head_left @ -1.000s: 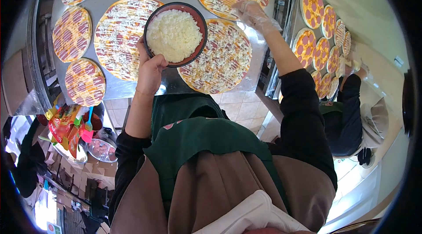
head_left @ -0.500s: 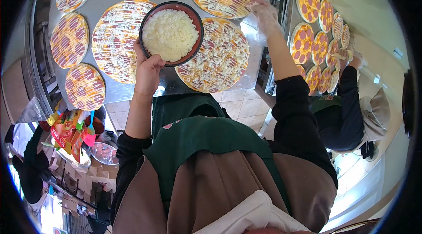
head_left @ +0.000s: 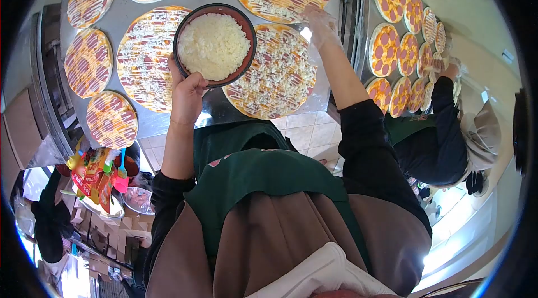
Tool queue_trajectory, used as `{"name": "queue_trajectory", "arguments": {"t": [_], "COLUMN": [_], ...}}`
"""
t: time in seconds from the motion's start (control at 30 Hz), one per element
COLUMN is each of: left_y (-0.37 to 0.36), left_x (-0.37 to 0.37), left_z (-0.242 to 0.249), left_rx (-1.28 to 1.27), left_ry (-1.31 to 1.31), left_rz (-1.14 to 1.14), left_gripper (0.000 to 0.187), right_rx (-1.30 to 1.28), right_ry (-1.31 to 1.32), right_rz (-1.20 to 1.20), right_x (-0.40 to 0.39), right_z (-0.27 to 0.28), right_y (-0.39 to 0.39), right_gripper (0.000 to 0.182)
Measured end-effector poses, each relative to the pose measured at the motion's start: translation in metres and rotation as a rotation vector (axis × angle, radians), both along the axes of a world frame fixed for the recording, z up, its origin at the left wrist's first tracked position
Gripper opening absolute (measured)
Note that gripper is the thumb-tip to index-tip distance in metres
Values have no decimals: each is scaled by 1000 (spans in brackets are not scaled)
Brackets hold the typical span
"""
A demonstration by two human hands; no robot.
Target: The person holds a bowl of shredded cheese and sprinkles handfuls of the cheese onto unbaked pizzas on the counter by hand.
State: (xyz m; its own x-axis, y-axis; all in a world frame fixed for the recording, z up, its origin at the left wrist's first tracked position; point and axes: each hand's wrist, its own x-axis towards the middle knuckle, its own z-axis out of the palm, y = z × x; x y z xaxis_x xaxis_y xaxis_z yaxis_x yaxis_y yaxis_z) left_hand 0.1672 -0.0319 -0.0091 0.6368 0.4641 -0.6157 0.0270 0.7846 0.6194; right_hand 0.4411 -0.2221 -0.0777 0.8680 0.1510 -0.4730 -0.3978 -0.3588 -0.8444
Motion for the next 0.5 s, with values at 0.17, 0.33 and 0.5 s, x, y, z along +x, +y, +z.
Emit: {"name": "queue_trajectory", "arguments": {"t": [0.17,0.33,0.5], "left_y": [0,3,3], "left_x": [-1,1,4], "left_z": [-2,-2,2], "left_rx": [-15,-8,-24], "left_ry": [37,11,14], "left_rz": [25,-10,5], "left_gripper": [76,74,72], "right_rx": [-144,133,113], "right_ry": [-235,-139,-129], "right_rz": [65,12,-56], "right_x": [11,16,31], "right_z": [-12,-36,-27], "right_y": [-21,-33,-34], "right_gripper": [22,26,22]}}
